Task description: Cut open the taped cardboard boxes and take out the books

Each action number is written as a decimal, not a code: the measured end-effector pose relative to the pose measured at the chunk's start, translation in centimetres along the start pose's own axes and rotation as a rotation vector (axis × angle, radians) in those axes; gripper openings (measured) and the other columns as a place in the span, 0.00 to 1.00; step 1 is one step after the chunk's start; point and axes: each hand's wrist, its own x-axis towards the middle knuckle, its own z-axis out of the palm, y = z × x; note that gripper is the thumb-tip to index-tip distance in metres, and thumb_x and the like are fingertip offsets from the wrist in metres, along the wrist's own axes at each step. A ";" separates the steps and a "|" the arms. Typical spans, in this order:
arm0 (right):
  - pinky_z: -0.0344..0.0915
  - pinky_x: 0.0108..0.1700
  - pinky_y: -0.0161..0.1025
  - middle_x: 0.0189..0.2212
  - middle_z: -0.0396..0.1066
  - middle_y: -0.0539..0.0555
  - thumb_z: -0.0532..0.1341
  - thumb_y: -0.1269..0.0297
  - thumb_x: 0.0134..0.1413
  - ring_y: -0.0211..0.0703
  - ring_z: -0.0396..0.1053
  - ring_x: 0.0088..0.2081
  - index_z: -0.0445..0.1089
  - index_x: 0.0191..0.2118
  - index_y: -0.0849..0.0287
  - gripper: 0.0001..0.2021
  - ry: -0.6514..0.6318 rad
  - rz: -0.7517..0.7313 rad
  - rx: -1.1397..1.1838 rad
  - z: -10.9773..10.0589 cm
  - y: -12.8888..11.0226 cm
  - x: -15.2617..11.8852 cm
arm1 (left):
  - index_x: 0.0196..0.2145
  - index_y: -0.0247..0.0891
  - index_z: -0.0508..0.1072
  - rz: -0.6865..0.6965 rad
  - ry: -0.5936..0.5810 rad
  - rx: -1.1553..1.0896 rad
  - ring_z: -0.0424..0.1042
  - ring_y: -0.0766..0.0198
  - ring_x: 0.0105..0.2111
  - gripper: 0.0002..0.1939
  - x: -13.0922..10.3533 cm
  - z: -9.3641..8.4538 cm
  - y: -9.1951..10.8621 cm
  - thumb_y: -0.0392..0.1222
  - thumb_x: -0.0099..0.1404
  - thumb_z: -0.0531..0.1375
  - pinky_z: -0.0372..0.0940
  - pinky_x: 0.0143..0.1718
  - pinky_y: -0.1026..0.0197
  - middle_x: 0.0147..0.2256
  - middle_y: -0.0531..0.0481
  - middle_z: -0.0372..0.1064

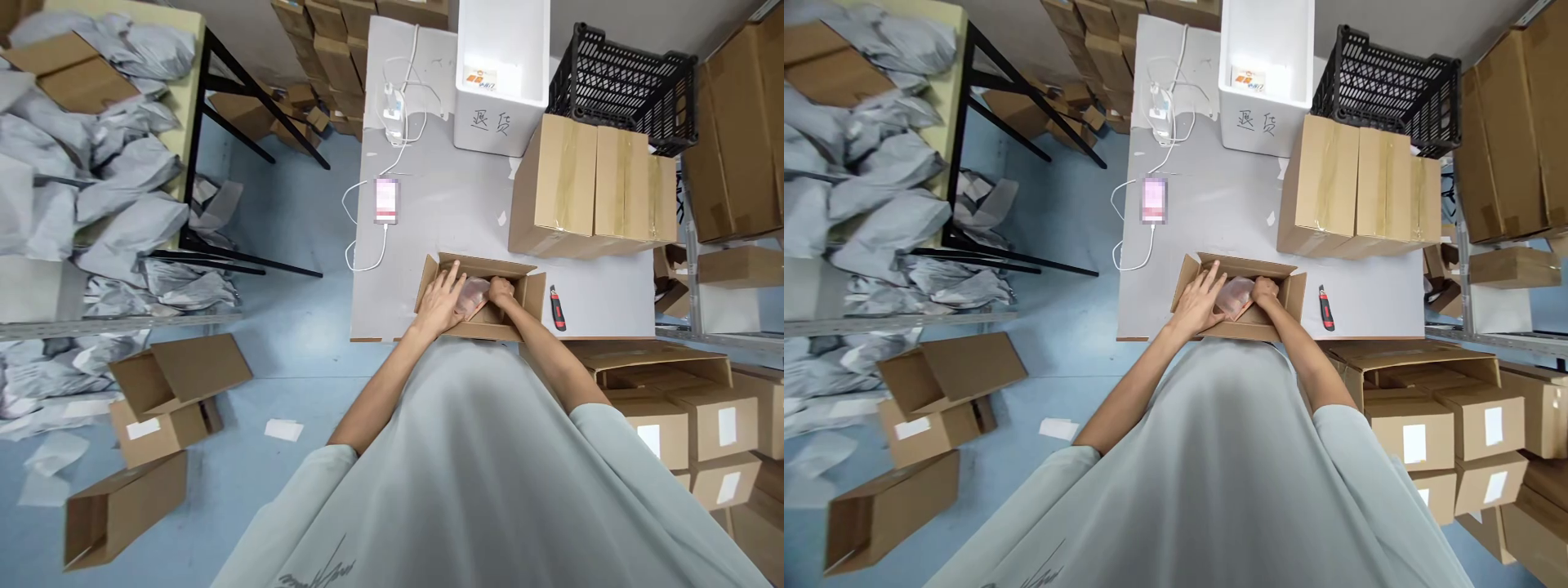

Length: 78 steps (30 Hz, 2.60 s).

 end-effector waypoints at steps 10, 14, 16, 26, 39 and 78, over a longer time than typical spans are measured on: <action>0.75 0.61 0.49 0.58 0.83 0.62 0.62 0.65 0.74 0.60 0.81 0.59 0.73 0.63 0.55 0.16 0.168 -0.548 0.219 -2.2 2.6 -11.4 | 0.60 0.41 0.83 0.031 0.033 -0.428 0.83 0.46 0.57 0.20 -0.1 -2.0 -0.2 0.44 0.73 0.65 0.75 0.61 0.49 0.57 0.41 0.84; 0.77 0.60 0.49 0.59 0.82 0.61 0.73 0.51 0.64 0.55 0.81 0.57 0.72 0.65 0.53 0.28 0.289 -0.651 0.822 -4.9 6.9 -12.2 | 0.48 0.37 0.86 -0.052 0.195 -0.806 0.84 0.49 0.44 0.23 -0.3 -3.5 2.3 0.61 0.72 0.68 0.77 0.48 0.54 0.42 0.46 0.86; 0.80 0.55 0.47 0.54 0.83 0.59 0.78 0.43 0.56 0.53 0.82 0.53 0.75 0.63 0.54 0.34 0.252 -0.653 1.022 -5.7 8.6 -12.5 | 0.49 0.35 0.85 -0.104 0.285 -0.954 0.84 0.48 0.45 0.32 0.0 -4.3 4.0 0.69 0.67 0.70 0.78 0.47 0.54 0.44 0.42 0.86; 0.72 0.25 0.38 0.29 0.75 0.49 0.78 0.35 0.55 0.38 0.66 0.25 0.80 0.36 0.55 0.25 0.369 -0.563 1.308 -8.2 13.9 -17.0 | 0.45 0.39 0.87 -0.049 0.531 -0.615 0.83 0.52 0.47 0.13 -2.7 -7.5 5.9 0.38 0.73 0.60 0.77 0.49 0.55 0.50 0.44 0.84; 0.69 0.23 0.38 0.28 0.75 0.49 0.77 0.35 0.56 0.38 0.65 0.24 0.80 0.37 0.54 0.25 0.420 -0.492 1.351 -8.2 16.5 -18.3 | 0.63 0.37 0.79 -0.256 0.045 0.057 0.82 0.44 0.56 0.17 2.8 -1.8 8.0 0.43 0.81 0.62 0.75 0.51 0.51 0.56 0.35 0.82; 0.83 0.46 0.45 0.46 0.87 0.57 0.80 0.31 0.48 0.49 0.84 0.43 0.83 0.50 0.53 0.35 0.265 -0.742 1.404 -11.8 10.6 -12.6 | 0.39 0.36 0.86 -0.172 0.468 -1.460 0.82 0.58 0.37 0.31 2.6 -9.0 11.3 0.67 0.55 0.82 0.78 0.44 0.58 0.39 0.45 0.85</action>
